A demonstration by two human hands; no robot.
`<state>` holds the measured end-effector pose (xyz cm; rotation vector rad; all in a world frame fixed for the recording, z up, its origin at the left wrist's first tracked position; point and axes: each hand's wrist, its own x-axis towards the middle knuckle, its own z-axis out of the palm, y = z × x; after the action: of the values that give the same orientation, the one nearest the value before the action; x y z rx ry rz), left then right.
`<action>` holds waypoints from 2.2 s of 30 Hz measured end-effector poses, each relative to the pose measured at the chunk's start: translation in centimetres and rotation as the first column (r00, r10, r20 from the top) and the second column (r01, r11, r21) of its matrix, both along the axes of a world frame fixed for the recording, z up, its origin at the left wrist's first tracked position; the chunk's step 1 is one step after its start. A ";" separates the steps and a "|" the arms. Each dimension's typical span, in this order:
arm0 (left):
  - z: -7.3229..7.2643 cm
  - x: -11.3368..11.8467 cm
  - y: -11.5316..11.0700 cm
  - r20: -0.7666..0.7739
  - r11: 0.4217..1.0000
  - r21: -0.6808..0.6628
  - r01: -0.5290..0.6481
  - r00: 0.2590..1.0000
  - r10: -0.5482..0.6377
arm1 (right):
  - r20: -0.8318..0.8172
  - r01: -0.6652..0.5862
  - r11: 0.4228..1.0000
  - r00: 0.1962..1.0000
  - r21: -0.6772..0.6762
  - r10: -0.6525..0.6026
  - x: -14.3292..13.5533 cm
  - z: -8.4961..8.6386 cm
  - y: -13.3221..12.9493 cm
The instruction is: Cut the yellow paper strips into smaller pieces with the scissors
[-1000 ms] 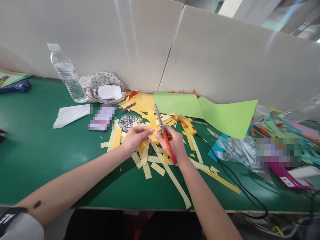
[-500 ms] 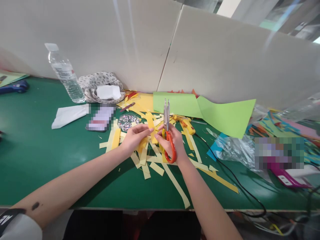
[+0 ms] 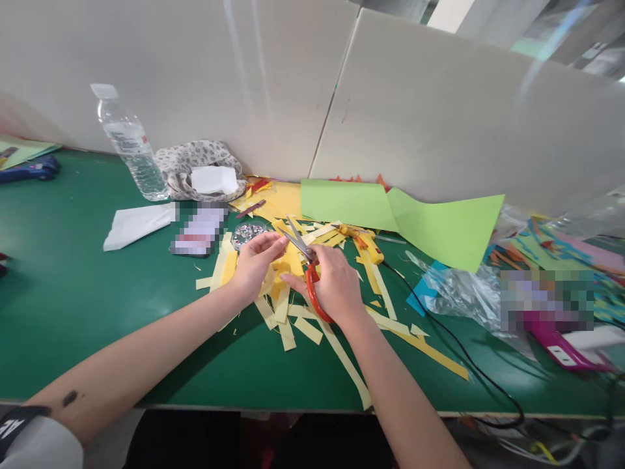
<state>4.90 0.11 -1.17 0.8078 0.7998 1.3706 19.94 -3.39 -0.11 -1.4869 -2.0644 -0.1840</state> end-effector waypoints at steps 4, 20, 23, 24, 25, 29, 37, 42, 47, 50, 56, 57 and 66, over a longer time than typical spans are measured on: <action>0.2 0.0 -0.2 0.036 0.999 -0.022 0.031 0.999 -0.030 | 0.024 0.014 1.000 1.000 0.025 -0.014 -0.3 -0.2 -0.1; 0.4 0.1 -0.3 0.093 0.993 -0.080 0.083 0.993 -0.076 | 0.050 0.035 0.997 0.998 0.074 -0.039 -0.1 -0.6 0.1; 0.4 0.1 -0.3 0.094 0.993 -0.079 0.091 0.992 -0.083 | 0.049 0.029 0.996 0.998 0.089 -0.034 -0.1 -0.7 0.1; 0.4 0.0 -0.3 0.097 0.992 -0.078 0.095 0.991 -0.087 | 0.050 0.029 0.995 0.998 0.091 -0.033 0.0 -0.7 0.1; 0.4 0.0 -0.3 0.100 0.992 -0.079 0.098 0.991 -0.090 | 0.051 0.029 0.995 0.998 0.091 -0.033 0.0 -0.7 0.1; 0.3 0.0 -0.2 0.102 0.991 -0.071 0.111 0.989 -0.104 | 0.046 0.024 0.996 0.999 0.088 -0.028 0.0 -0.6 0.1; 0.2 -0.1 0.0 0.103 0.989 -0.048 0.141 0.985 -0.136 | 0.051 0.017 0.995 0.998 0.100 -0.022 0.2 -0.5 0.1; 0.4 -0.1 -0.1 0.106 0.987 -0.068 0.147 0.985 -0.139 | 0.041 -0.003 0.995 0.999 0.100 -0.001 0.2 -0.4 0.1; 0.4 -0.1 -0.1 0.107 0.986 -0.063 0.156 0.983 -0.149 | 0.036 -0.013 0.993 0.999 0.115 0.009 0.3 -0.4 0.0; 0.3 -0.2 0.0 0.115 0.981 -0.065 0.181 0.978 -0.173 | 0.047 -0.014 0.992 0.999 0.125 0.008 0.4 -0.3 0.0; 0.1 -0.4 0.3 0.144 0.976 -0.066 0.207 0.970 -0.196 | 0.051 -0.018 0.990 0.999 0.141 0.011 0.5 -0.3 0.1; 0.1 -0.4 0.3 0.144 0.976 -0.064 0.208 0.970 -0.197 | 0.049 -0.019 0.990 0.999 0.143 0.012 0.5 -0.3 0.1; 0.3 -0.4 0.1 0.141 0.973 -0.055 0.225 0.966 -0.215 | 0.054 -0.020 0.987 0.998 0.163 0.011 0.6 -0.4 0.0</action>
<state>4.55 0.26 -0.83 0.7186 0.6299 1.1787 20.52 -3.35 -0.48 -1.3802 -2.0482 -0.3808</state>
